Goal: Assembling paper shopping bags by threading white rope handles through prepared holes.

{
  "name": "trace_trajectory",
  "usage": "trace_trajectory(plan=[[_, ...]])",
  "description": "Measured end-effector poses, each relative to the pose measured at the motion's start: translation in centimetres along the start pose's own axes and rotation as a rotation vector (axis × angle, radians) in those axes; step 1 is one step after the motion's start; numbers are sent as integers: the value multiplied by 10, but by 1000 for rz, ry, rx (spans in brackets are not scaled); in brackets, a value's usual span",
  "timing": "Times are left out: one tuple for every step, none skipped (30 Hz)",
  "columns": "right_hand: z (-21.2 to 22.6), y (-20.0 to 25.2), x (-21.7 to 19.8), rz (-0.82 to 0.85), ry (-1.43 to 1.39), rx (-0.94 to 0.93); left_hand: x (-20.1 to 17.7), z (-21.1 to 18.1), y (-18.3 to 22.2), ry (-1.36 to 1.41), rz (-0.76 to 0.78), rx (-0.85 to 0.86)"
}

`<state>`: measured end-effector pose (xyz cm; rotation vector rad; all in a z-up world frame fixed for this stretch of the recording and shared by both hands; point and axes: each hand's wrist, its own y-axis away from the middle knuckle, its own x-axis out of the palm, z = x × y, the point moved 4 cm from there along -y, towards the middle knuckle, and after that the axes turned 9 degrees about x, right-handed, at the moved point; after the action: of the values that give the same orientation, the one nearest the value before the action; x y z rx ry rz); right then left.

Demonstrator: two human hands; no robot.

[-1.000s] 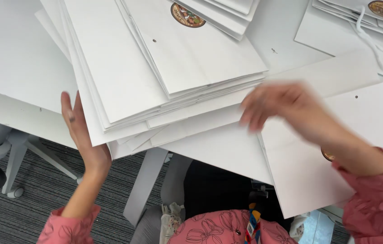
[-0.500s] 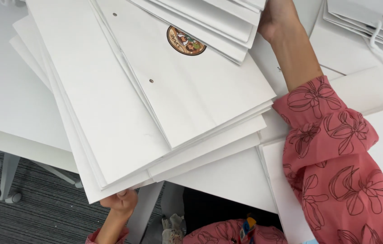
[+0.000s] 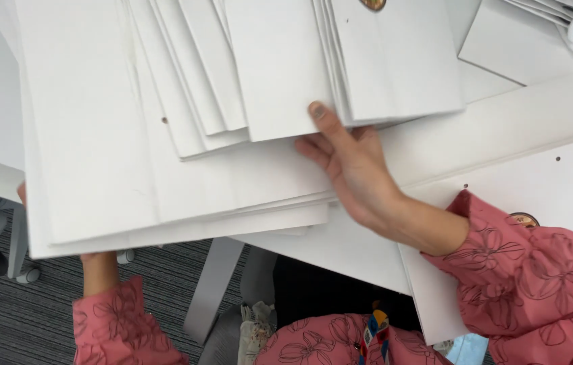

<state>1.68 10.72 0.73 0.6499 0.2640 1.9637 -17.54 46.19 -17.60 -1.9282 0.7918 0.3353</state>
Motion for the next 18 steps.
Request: trace_trajectory(plan=[[-10,9,10,31,-27,9,-11,18,6,-19,-10,-12],[-20,17,20,63,-54,17,-21,34,12,-38,-21,-25],[-23,18,17,63,-60,16,-26,52,18,-53,-26,-40],[-26,18,16,113,-73,9,-31,69,24,-69,-31,-55],[-29,20,17,166,-80,0,-38,85,31,-82,-43,-72],[-32,25,12,167,-79,-3,-42,121,63,-96,-54,-90],[-33,28,10,209,-59,23,-44,154,86,-108,-69,-103],[-34,31,9,250,-38,48,-43,186,97,-120,-85,-117],[-31,41,2,252,-35,41,-41,169,102,-120,-92,-112],[-31,51,-2,307,55,104,-41,159,109,-3,-238,-268],[-33,61,-8,357,144,169,-39,149,117,115,-374,-425],[-30,76,-22,355,145,164,-30,75,65,119,-375,-421],[-32,94,-33,462,304,201,-27,-18,25,142,-421,-325],[-33,111,-45,567,464,239,-36,-120,0,157,-459,-228],[-33,126,-63,556,461,239,-22,-102,17,167,-453,-228],[-24,139,-81,443,780,-79,-7,-86,33,119,-443,-191],[-16,156,-97,309,1087,-399,9,-71,51,71,-433,-156],[-15,162,-111,297,1089,-393,5,-50,60,82,-427,-158]])
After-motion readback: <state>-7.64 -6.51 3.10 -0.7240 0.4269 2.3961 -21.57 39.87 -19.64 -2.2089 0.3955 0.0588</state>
